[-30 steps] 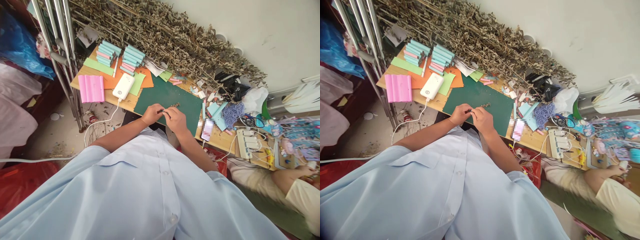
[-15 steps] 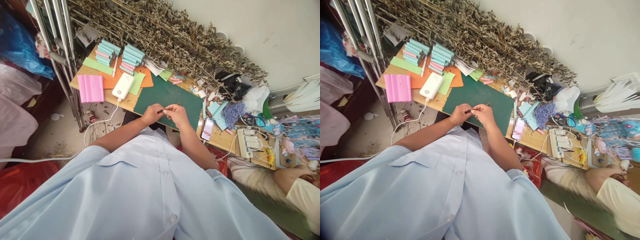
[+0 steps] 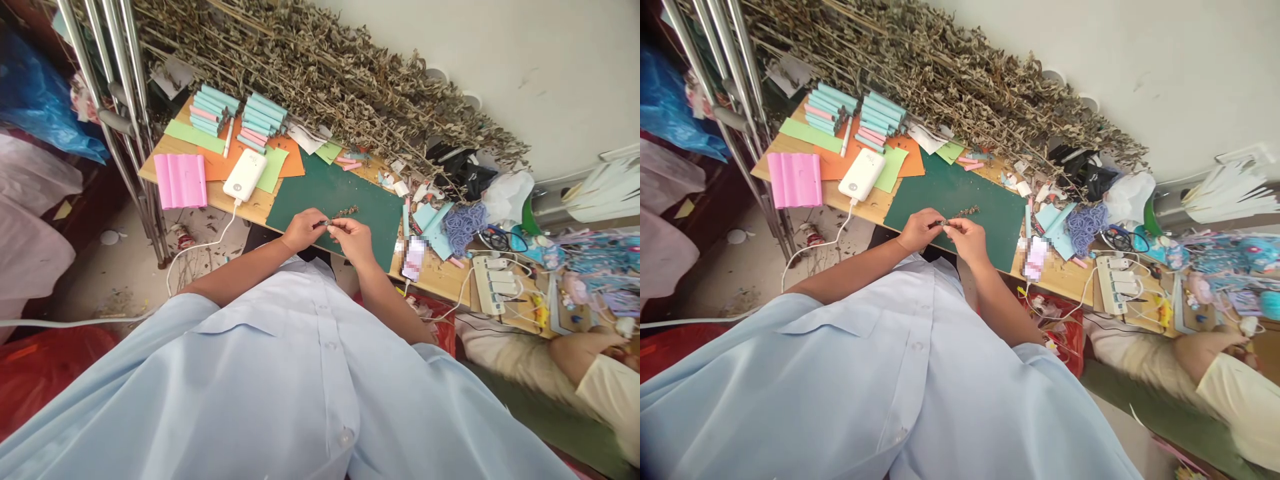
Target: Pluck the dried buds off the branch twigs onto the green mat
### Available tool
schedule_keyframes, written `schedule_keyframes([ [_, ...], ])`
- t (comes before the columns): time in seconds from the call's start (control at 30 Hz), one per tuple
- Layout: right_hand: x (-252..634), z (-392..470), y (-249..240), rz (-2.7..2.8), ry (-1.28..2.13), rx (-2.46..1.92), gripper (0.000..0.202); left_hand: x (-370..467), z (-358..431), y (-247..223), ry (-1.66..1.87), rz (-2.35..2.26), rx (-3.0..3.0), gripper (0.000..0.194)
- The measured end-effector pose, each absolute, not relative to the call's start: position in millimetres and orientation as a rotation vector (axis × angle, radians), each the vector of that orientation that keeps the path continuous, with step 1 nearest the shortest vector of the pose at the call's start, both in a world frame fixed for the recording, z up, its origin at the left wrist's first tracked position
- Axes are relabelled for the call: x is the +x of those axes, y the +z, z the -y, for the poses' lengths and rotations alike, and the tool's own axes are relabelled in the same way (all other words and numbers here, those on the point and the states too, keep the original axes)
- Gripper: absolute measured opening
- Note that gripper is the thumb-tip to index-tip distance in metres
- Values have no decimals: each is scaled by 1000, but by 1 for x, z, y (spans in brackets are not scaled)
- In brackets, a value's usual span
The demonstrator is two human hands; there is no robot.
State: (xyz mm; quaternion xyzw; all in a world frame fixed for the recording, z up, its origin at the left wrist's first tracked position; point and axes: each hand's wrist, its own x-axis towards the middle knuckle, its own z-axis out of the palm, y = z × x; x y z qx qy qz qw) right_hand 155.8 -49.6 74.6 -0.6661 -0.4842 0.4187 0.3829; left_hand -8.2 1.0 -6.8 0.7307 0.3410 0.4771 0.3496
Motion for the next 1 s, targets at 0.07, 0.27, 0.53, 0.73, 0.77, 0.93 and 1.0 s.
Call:
schedule_keyframes([
  [0.07, 153, 51, 70, 1223, 1011, -1700, 38, -8, -1, -7, 1209, -901, 1892, 9],
  [0.27, 151, 50, 67, 1371, 834, -1678, 30, -8, -2, -5, 1173, -922, 1887, 8],
  [0.53, 154, 61, 78, 2068, 211, -1588, 31, -8, -1, -4, 1170, -919, 1873, 10],
  [0.73, 158, 65, 80, 2043, 150, -1519, 32, -9, -2, -5, 1183, -908, 1884, 12],
  [0.77, 158, 66, 80, 2024, 151, -1505, 32, -9, -2, -5, 1188, -906, 1885, 13],
  [0.93, 159, 74, 80, 2092, 144, -1457, 32, -10, -2, -4, 1186, -921, 1887, 8],
  [1.0, 159, 76, 79, 2122, 130, -1455, 33, -10, -1, -4, 1174, -929, 1892, 7],
])
